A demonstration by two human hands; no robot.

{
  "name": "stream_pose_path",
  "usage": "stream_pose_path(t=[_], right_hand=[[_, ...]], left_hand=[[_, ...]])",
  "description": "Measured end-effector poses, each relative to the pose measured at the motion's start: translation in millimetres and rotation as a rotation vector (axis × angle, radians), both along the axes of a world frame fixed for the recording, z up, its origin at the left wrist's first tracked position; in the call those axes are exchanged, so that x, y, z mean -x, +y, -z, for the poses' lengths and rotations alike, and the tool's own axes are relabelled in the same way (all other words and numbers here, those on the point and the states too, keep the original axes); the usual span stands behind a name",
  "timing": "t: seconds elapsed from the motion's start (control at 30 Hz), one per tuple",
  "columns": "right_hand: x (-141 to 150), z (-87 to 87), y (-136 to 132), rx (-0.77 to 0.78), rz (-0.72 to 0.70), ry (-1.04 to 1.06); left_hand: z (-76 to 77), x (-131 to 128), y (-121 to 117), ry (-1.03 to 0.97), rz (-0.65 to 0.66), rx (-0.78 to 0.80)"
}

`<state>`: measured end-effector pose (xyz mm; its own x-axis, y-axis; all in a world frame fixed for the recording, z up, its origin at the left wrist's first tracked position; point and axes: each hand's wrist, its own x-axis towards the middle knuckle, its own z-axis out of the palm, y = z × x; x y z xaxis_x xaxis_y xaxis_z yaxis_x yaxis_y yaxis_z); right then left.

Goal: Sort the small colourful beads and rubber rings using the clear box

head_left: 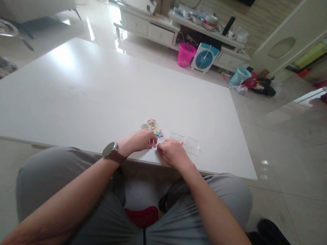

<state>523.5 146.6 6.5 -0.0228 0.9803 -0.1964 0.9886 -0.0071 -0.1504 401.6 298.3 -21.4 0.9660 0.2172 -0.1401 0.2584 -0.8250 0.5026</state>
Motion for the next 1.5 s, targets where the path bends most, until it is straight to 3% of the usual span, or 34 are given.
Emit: stream_pose_path(t=[0.17, 0.4, 0.67, 0.87, 0.97, 1.1, 1.33, 1.5], right_hand=[[-1, 4.2, 2, 0.002, 0.026, 0.004], [-3, 8.2, 0, -0.112, 0.029, 0.018], [1, 15.4, 6, -0.103, 0.092, -0.010], [-22, -6.6, -1, -0.203, 0.102, 0.076], [-51, -20.2, -11, -0.280, 0.277, 0.092], [-74, -25.5, -20, -0.172, 0.401, 0.050], [-71, -17.7, -20, 0.090, 0.455, -0.014], [-73, -13.2, -16, 0.128, 0.473, -0.028]], left_hand=[[1.4, 0, -1, -0.010, 0.001, 0.015], [5.6, -1, -2, -0.062, 0.030, -0.017], [13.6, -2, -3, -0.099, 0.028, 0.003], [4.2, -1, -9, -0.083, 0.006, 0.031], [1.2, -1, -12, -0.071, -0.015, 0.028], [6.3, -4, -11, -0.068, -0.023, 0.031], [5.8, -4, -1, -0.056, -0.070, -0.010], [5.4, -4, 3, -0.085, -0.104, -0.046]])
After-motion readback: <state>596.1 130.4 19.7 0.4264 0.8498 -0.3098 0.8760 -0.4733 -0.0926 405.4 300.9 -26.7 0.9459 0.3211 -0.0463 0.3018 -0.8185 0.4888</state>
